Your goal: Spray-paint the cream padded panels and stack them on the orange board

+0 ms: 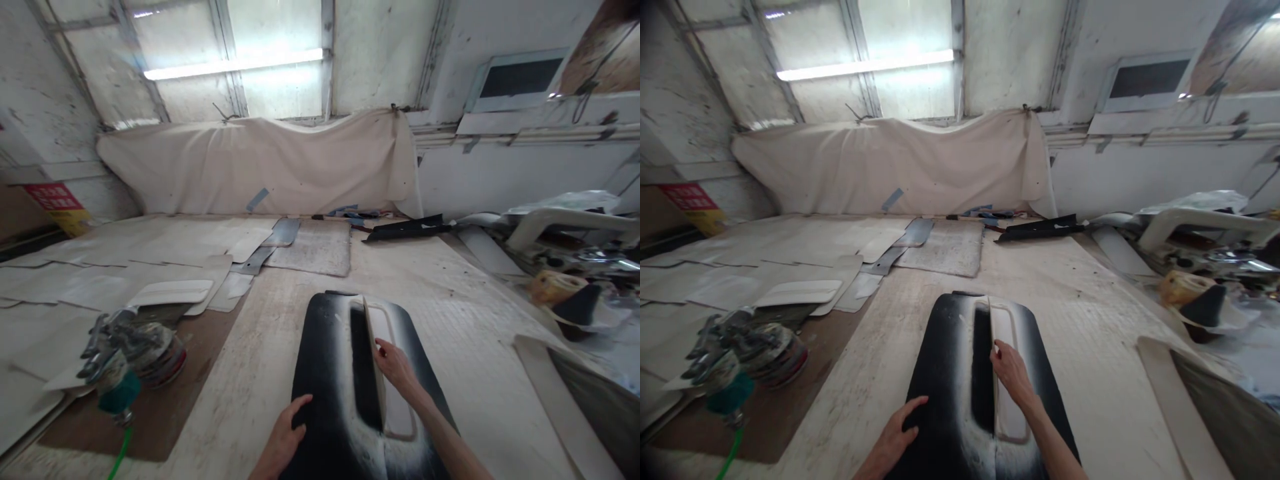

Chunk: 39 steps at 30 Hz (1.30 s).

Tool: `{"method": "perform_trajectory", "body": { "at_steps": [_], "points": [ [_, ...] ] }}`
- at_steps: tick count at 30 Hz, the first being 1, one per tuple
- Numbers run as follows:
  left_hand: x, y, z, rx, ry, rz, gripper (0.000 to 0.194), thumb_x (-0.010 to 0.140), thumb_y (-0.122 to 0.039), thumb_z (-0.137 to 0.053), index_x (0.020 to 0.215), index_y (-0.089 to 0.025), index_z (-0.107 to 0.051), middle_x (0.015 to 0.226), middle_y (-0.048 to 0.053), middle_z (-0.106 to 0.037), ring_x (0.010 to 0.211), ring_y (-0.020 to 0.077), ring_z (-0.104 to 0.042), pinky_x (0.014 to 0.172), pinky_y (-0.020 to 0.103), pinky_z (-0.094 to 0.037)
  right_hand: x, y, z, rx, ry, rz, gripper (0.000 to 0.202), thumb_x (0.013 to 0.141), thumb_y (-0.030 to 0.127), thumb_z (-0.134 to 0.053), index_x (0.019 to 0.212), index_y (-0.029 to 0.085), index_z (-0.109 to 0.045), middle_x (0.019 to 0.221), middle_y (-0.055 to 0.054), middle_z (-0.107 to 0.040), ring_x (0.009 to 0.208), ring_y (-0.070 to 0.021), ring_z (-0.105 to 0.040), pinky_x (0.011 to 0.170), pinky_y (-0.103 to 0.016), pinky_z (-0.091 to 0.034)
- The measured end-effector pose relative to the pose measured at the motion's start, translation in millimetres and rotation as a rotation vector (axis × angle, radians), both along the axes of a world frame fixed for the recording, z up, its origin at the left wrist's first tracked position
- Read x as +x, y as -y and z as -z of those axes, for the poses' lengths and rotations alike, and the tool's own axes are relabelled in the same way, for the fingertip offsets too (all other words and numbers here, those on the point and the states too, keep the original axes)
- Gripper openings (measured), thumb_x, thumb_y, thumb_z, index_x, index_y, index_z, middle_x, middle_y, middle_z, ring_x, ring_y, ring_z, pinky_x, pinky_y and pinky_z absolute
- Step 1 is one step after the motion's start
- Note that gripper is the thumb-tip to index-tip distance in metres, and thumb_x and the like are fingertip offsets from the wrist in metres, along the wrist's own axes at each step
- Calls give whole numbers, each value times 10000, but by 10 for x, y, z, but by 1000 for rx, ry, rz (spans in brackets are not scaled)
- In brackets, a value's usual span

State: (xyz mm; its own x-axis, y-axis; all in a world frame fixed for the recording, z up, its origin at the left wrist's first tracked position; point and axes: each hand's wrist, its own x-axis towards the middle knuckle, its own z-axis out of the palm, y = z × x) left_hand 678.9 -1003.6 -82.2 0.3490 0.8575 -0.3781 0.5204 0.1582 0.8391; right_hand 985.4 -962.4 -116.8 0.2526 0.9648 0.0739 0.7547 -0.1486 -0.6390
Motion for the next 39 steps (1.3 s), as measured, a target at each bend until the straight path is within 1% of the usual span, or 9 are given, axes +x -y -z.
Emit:
{"method": "perform_trajectory", "body": {
  "at_steps": [10, 21, 26, 28, 30, 32, 34, 37, 39],
  "points": [
    [17, 124, 114, 43, -24, 42, 719, 599, -167, -430, 1309, -95, -346, 1392, 88, -375, 1299, 214, -286, 1114, 340, -147, -442, 16, -165, -24, 336, -108, 210, 860, 232, -364, 847, 152, -558, 853, -114, -576, 834, -229, -537, 761, -329, -403],
    [2, 186, 35, 117, -75, -2, 689, 607, -184, -482, 1289, -177, -381, 1372, 71, -379, 1303, 248, -247, 1110, 391, -122, -296, 68, 143, -73, 411, -321, 295, 754, 156, -489, 1031, 165, -590, 1141, -127, -541, 986, -263, -502, 823, -366, -427],
    [-179, 390, 111, 195, -105, -167, 643, 634, -217, -511, 1264, -170, -394, 1354, 97, -360, 1247, 242, -315, 1052, 368, -271, -159, 152, 356, 2, 377, -394, 324, 746, 160, -414, 994, 137, -621, 1105, -196, -591, 1047, -291, -541, 917, -436, -401],
    [-371, 485, 148, 217, -104, -295, 606, 659, -244, -508, 1253, -187, -399, 1374, 99, -325, 1228, 241, -335, 967, 350, -375, -56, 77, 498, 13, 340, -424, 299, 709, 208, -415, 877, 151, -655, 1007, -219, -636, 939, -311, -608, 857, -451, -455],
    [-629, 573, 202, 242, -86, -401, 561, 675, -241, -485, 1231, -210, -417, 1361, 88, -344, 1175, 224, -391, 891, 327, -429, -96, -94, 539, 28, 96, -336, 303, 674, 319, -433, 834, 188, -654, 898, -217, -662, 784, -314, -650, 753, -453, -507],
    [-928, 652, 288, 250, -81, -451, 552, 650, -197, -477, 1200, -226, -443, 1302, 77, -417, 1084, 205, -461, 837, 313, -454, -426, -258, 368, 135, -75, -299, 377, 654, 439, -474, 930, 230, -622, 974, -183, -651, 813, -321, -641, 746, -478, -504],
    [-1253, 715, 409, 224, -92, -462, 570, 603, -178, -500, 1168, -242, -469, 1250, 73, -470, 1010, 210, -502, 775, 316, -476, -1093, -332, -13, 149, -203, -287, 437, 627, 494, -532, 999, 274, -590, 969, -129, -662, 814, -311, -639, 700, -476, -515],
    [-1778, 798, 604, 224, -37, -518, 505, 612, -241, -528, 1117, -253, -518, 1195, 78, -516, 945, 228, -530, 703, 319, -496, -2505, -329, -692, 134, -429, -523, 482, 690, 479, -552, 1099, 224, -535, 1129, -126, -602, 911, -246, -616, 779, -400, -514],
    [-2148, 861, 686, 258, 27, -598, 436, 654, -290, -513, 1087, -256, -553, 1140, 75, -550, 924, 229, -539, 703, 316, -499, -3464, -345, -1008, 129, -521, -685, 531, 710, 464, -556, 1161, 192, -487, 1224, -133, -541, 1015, -241, -570, 856, -397, -480]
  ]
}}
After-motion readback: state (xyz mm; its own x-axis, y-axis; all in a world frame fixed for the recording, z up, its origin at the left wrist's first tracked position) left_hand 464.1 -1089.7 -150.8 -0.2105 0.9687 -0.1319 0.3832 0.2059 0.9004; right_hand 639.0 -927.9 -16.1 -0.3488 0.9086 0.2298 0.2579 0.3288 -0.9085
